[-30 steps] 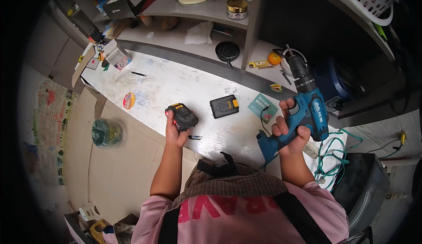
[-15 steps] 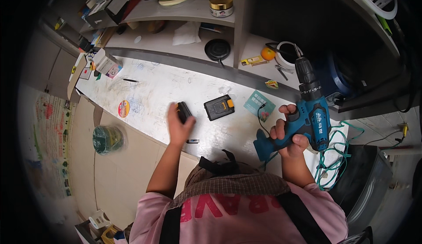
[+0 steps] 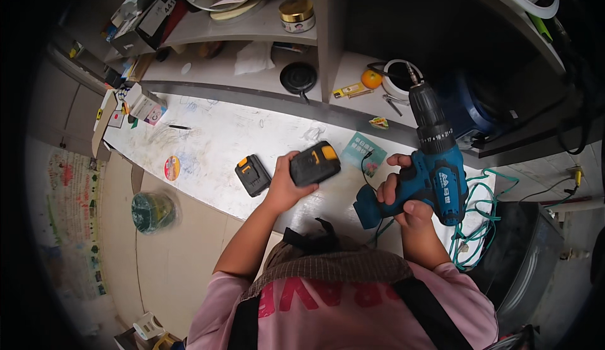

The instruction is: The person attaches a battery pack to a cordless drill, secures it, and then plugs a charger into a power strip. The person handles the drill and battery multiple times to ensure proper connection.

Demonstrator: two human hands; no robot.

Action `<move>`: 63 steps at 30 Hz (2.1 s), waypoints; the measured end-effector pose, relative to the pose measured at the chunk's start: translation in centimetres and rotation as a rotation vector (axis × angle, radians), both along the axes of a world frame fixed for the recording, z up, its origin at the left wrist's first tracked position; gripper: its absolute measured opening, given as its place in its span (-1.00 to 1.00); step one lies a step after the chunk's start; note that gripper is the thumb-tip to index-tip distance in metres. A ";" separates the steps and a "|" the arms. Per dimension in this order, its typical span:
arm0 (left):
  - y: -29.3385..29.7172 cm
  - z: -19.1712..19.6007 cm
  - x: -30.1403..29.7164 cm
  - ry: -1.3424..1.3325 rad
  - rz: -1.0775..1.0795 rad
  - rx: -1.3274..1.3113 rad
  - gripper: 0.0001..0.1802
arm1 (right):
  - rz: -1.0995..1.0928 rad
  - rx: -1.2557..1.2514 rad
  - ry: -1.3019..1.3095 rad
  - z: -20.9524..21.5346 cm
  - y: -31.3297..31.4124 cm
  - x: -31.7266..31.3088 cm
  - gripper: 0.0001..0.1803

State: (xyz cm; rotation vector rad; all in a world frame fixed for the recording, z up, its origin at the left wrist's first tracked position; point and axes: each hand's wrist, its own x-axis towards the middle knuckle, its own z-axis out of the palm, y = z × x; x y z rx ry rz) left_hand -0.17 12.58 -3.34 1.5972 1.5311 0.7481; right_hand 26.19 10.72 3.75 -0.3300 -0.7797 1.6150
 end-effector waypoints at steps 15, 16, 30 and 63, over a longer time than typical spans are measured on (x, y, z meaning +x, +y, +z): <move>-7.3 4.6 -1.8 -1.098 -0.461 -0.773 -0.52 | 0.340 0.098 0.289 1.3 -0.4 -1.6 -0.20; -7.6 5.4 -1.9 -1.067 -0.469 -0.848 -0.48 | 0.342 0.106 0.298 1.6 -0.5 -1.5 -0.19; -9.1 9.9 -0.6 -1.393 0.065 -0.286 0.07 | 0.186 0.108 0.202 2.7 -1.5 -2.6 -0.16; -7.7 11.3 5.0 -1.430 0.079 0.045 -0.20 | 0.071 0.044 0.128 5.1 -3.8 -4.1 -0.18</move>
